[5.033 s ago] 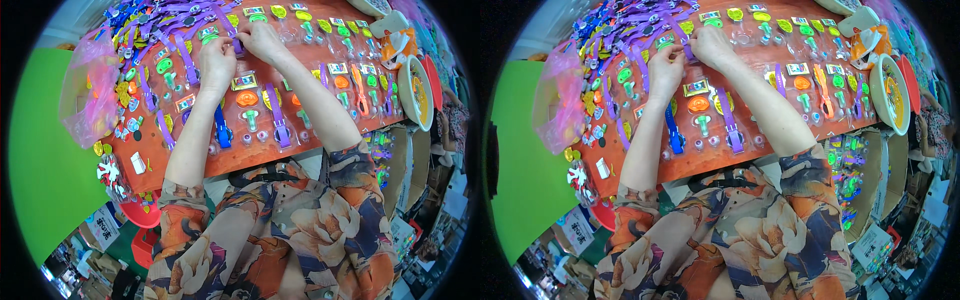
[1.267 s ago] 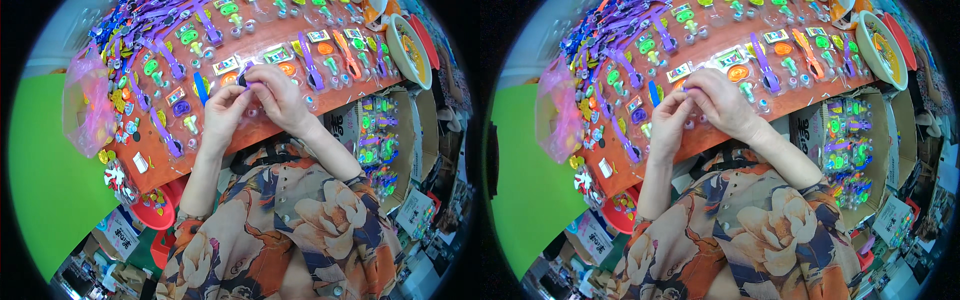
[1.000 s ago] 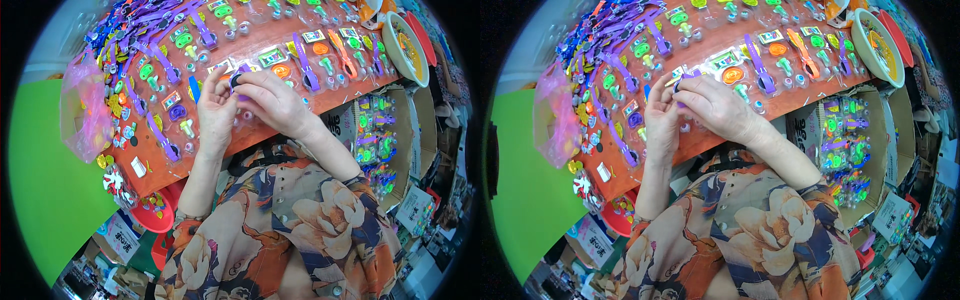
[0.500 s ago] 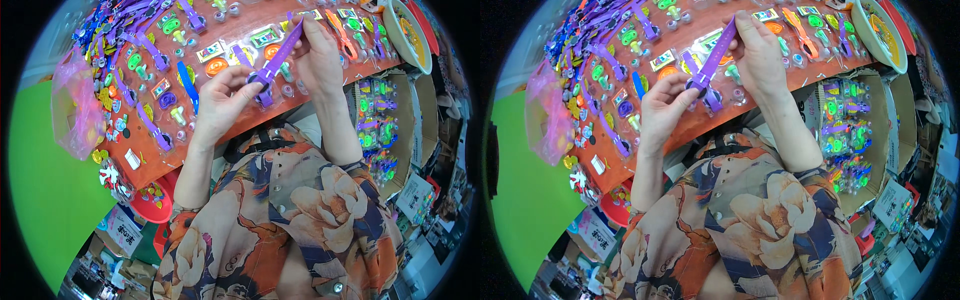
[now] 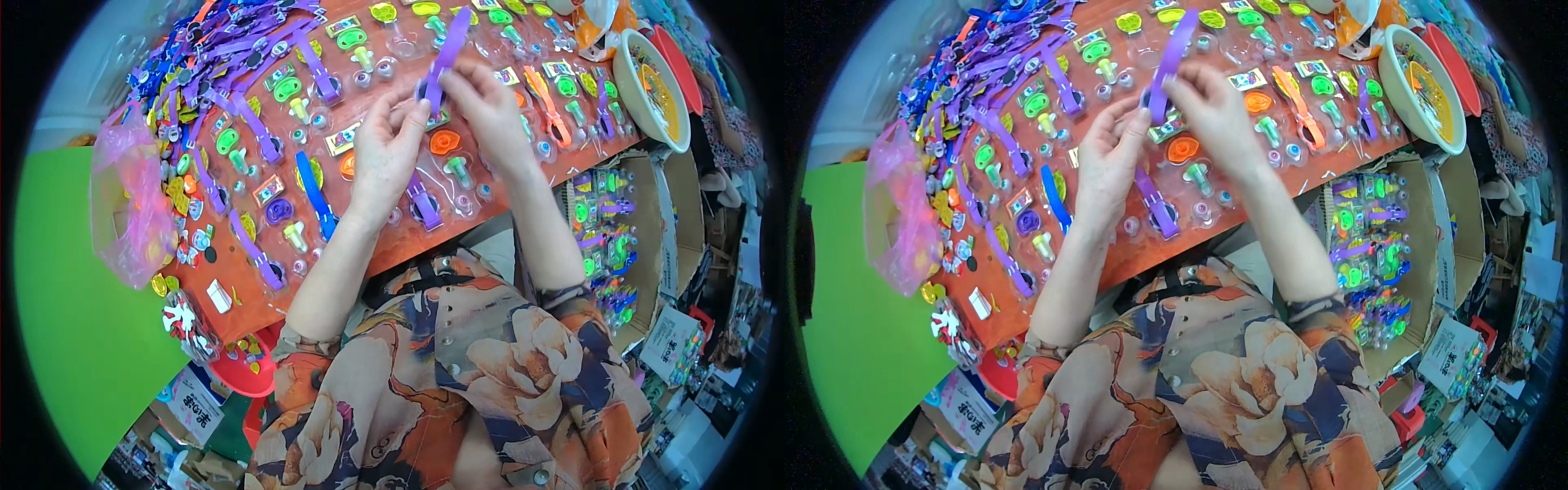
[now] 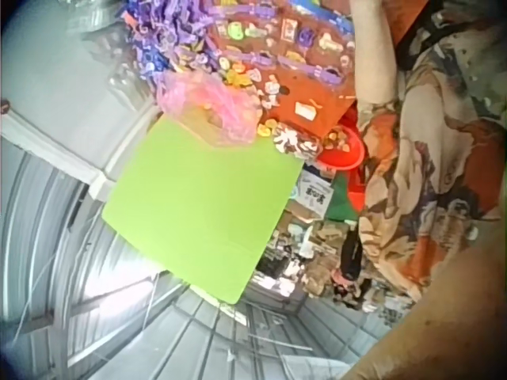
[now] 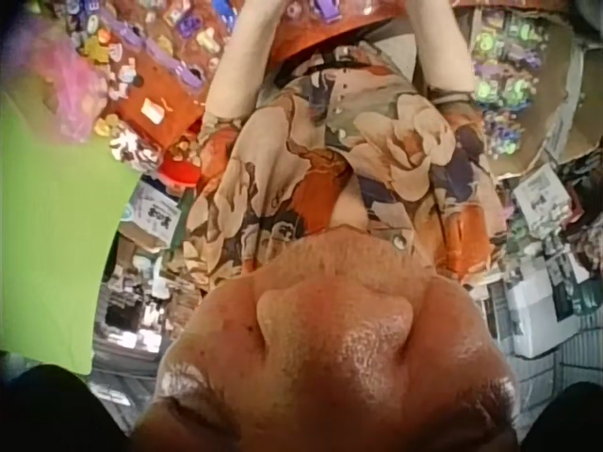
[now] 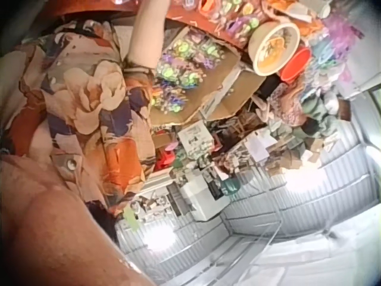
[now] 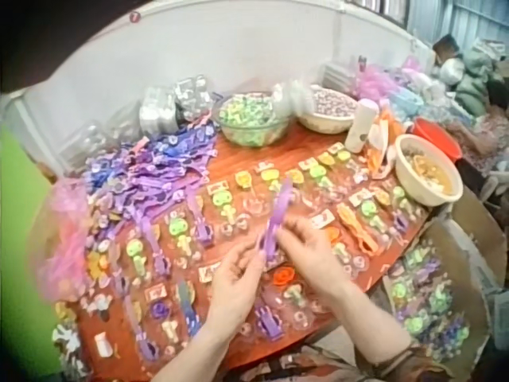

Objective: Assembling plastic toy watches by attaching straps and decorative pieces.

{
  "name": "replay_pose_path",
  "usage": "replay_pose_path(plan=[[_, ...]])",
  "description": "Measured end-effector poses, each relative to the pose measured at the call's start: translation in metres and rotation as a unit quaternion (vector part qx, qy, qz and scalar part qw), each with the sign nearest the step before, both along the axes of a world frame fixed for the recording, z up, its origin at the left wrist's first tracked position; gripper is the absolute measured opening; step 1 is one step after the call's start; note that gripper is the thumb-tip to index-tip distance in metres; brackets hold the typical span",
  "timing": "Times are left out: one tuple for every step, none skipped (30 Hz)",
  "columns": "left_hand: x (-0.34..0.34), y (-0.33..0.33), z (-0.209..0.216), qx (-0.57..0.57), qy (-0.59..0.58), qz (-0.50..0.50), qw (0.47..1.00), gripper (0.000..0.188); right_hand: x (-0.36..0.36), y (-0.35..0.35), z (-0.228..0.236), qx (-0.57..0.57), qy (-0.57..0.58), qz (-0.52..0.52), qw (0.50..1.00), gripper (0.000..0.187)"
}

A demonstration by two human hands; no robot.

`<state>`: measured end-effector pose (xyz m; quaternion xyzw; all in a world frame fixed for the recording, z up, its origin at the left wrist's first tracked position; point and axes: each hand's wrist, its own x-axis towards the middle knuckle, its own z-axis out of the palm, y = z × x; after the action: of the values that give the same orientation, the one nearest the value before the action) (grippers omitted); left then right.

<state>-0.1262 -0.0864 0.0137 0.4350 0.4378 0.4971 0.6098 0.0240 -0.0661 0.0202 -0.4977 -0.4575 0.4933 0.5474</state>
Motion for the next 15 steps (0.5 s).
replay_pose_path(plan=[[0.003, 0.003, 0.000, 0.014, 0.018, 0.004, 1.000, 0.038, 0.013, 0.024, -0.003, 0.038, -0.094, -0.026, 0.995, 0.029], [0.005, 0.006, 0.001, 0.028, 0.038, 0.008, 0.999, 0.045, 0.026, 0.054, -0.012, 0.100, -0.160, -0.046, 0.981, 0.034], [0.004, 0.004, 0.004, 0.051, 0.060, 0.010, 0.997, 0.047, 0.029, 0.075, -0.010, 0.072, -0.179, -0.038, 0.980, 0.037], [0.002, 0.003, 0.000, 0.065, 0.089, -0.019, 0.994, 0.044, 0.033, 0.097, -0.017, 0.068, -0.224, -0.018, 0.972, 0.037], [-0.002, 0.003, -0.004, 0.080, 0.118, -0.048, 0.989, 0.040, 0.038, 0.118, -0.028, 0.063, -0.268, 0.000, 0.961, 0.037], [-0.007, 0.000, 0.003, 0.026, 0.157, -0.080, 0.984, 0.030, 0.041, 0.136, -0.037, 0.092, -0.314, 0.045, 0.944, 0.036], [-0.013, -0.004, 0.002, 0.021, 0.165, -0.082, 0.983, 0.028, 0.034, 0.142, -0.036, 0.095, -0.312, 0.049, 0.944, 0.036], [-0.019, -0.007, 0.002, 0.017, 0.173, -0.084, 0.981, 0.027, 0.028, 0.148, -0.035, 0.084, -0.377, 0.043, 0.921, 0.034], [-0.026, -0.010, 0.005, -0.020, 0.155, -0.082, 0.984, 0.026, 0.024, 0.154, -0.033, 0.073, -0.441, 0.035, 0.894, 0.032], [-0.035, -0.010, 0.001, -0.004, 0.165, -0.069, 0.984, 0.025, 0.023, 0.159, -0.038, 0.081, -0.444, 0.047, 0.891, 0.030], [-0.047, -0.009, -0.004, 0.011, 0.176, -0.055, 0.983, 0.024, 0.019, 0.160, -0.039, 0.083, -0.442, 0.050, 0.892, 0.030], [-0.060, -0.004, -0.005, -0.009, 0.179, -0.037, 0.983, 0.024, 0.016, 0.162, -0.041, 0.098, -0.469, 0.052, 0.876, 0.030], [-0.073, 0.003, -0.003, 0.032, 0.197, -0.004, 0.980, 0.024, 0.014, 0.162, -0.042, 0.112, -0.498, 0.052, 0.859, 0.032], [-0.091, 0.012, -0.003, 0.052, 0.222, 0.024, 0.973, 0.024, 0.011, 0.163, -0.043, 0.125, -0.501, 0.048, 0.855, 0.030], [-0.109, 0.024, -0.001, 0.042, 0.233, 0.054, 0.970, 0.026, 0.009, 0.163, -0.043, 0.141, -0.510, 0.046, 0.847, 0.030]])
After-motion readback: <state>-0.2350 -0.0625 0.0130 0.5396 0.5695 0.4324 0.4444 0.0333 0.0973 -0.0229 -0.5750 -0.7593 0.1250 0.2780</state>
